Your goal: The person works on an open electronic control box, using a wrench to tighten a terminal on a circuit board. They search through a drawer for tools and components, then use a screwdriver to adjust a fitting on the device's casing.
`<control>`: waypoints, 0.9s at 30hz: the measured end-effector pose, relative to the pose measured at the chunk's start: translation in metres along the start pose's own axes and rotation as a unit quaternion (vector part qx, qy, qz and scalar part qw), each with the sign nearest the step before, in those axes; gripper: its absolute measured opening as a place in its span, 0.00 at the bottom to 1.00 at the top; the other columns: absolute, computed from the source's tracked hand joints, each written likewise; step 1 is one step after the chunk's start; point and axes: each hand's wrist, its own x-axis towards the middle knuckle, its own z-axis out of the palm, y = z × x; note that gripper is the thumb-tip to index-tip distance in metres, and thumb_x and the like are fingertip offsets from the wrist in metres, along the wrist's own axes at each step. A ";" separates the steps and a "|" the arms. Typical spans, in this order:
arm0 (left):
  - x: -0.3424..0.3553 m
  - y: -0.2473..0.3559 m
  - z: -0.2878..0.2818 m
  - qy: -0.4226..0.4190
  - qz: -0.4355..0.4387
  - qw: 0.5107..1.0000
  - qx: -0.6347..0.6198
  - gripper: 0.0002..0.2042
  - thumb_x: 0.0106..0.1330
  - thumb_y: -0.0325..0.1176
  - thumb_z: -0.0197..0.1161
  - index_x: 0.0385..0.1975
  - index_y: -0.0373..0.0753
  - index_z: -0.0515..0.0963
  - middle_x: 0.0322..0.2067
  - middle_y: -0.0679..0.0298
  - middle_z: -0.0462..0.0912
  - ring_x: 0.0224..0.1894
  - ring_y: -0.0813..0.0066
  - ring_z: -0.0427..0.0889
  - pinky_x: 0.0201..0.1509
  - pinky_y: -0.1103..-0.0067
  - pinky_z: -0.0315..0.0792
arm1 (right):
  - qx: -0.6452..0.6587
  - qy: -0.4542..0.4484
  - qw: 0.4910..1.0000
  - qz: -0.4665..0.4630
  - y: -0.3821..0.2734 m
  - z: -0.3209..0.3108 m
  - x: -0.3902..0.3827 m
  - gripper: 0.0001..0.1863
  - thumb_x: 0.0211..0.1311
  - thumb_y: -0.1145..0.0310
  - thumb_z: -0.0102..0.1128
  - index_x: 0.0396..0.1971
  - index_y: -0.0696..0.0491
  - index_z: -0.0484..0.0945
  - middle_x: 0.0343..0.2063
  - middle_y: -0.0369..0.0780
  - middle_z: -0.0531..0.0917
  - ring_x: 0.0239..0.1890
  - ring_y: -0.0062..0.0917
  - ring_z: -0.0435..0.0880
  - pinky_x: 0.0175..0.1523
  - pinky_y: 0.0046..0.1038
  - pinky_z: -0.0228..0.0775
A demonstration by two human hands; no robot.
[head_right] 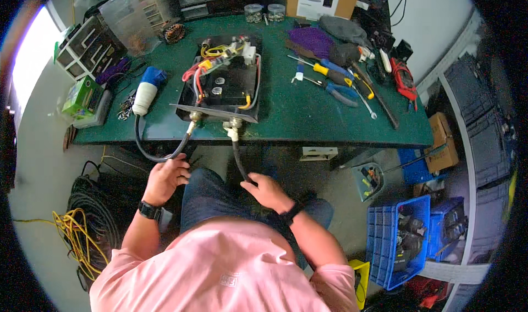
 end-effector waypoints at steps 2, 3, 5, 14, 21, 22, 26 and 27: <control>-0.005 0.007 -0.004 0.012 0.054 0.993 -0.100 0.20 0.76 0.44 0.50 0.50 0.30 0.73 0.37 0.55 0.81 0.32 0.67 0.82 0.35 0.74 0.78 | -0.006 0.043 0.999 -0.024 -0.011 -0.010 -0.017 0.17 0.66 0.58 0.59 0.37 0.60 0.79 0.32 0.54 0.82 0.37 0.50 0.81 0.40 0.40 0.72; -0.006 0.008 -0.005 0.015 0.064 0.993 -0.098 0.20 0.76 0.44 0.49 0.49 0.30 0.74 0.35 0.56 0.81 0.31 0.67 0.82 0.33 0.75 0.77 | -0.019 0.048 0.999 -0.009 -0.022 -0.018 -0.029 0.17 0.65 0.59 0.59 0.37 0.60 0.79 0.32 0.54 0.82 0.36 0.50 0.81 0.40 0.40 0.72; -0.008 0.016 -0.002 0.045 0.082 0.992 -0.080 0.19 0.76 0.44 0.48 0.45 0.30 0.75 0.30 0.57 0.81 0.27 0.69 0.80 0.30 0.76 0.75 | -0.027 0.079 0.996 0.012 -0.040 -0.035 -0.048 0.15 0.64 0.60 0.61 0.36 0.59 0.80 0.30 0.53 0.82 0.35 0.49 0.82 0.39 0.40 0.72; 0.007 0.048 -0.007 0.043 0.148 0.987 -0.036 0.16 0.77 0.41 0.48 0.40 0.33 0.76 0.22 0.60 0.78 0.20 0.72 0.76 0.22 0.79 0.69 | -0.432 0.214 0.869 -0.109 -0.135 -0.139 -0.071 0.11 0.50 0.64 0.68 0.33 0.52 0.81 0.25 0.40 0.79 0.32 0.38 0.77 0.37 0.39 0.65; 0.020 0.059 -0.008 0.088 0.048 0.991 -0.091 0.14 0.76 0.41 0.51 0.41 0.35 0.76 0.24 0.61 0.80 0.20 0.75 0.77 0.22 0.82 0.69 | -0.509 0.172 0.829 -0.157 -0.149 -0.182 -0.048 0.09 0.50 0.65 0.66 0.33 0.47 0.80 0.25 0.36 0.76 0.34 0.32 0.75 0.42 0.36 0.61; 0.020 0.058 -0.009 0.086 0.050 0.991 -0.090 0.14 0.76 0.42 0.51 0.41 0.35 0.76 0.25 0.61 0.81 0.20 0.76 0.76 0.22 0.83 0.69 | -0.503 0.168 0.831 -0.168 -0.138 -0.189 -0.042 0.08 0.52 0.64 0.64 0.33 0.46 0.79 0.26 0.35 0.76 0.36 0.31 0.75 0.43 0.37 0.61; 0.028 0.056 -0.018 0.083 0.052 0.991 -0.091 0.14 0.75 0.41 0.52 0.40 0.35 0.76 0.25 0.61 0.81 0.21 0.78 0.77 0.20 0.85 0.69 | -0.482 0.162 0.838 -0.199 -0.104 -0.194 -0.023 0.11 0.50 0.66 0.66 0.36 0.45 0.81 0.25 0.34 0.75 0.36 0.30 0.75 0.45 0.36 0.62; 0.028 0.059 -0.019 0.090 0.035 0.991 -0.093 0.15 0.76 0.41 0.51 0.40 0.35 0.76 0.26 0.61 0.81 0.21 0.79 0.77 0.20 0.85 0.69 | -0.476 0.168 0.840 -0.202 -0.101 -0.191 -0.022 0.12 0.50 0.67 0.67 0.37 0.45 0.82 0.25 0.33 0.75 0.36 0.30 0.75 0.45 0.36 0.62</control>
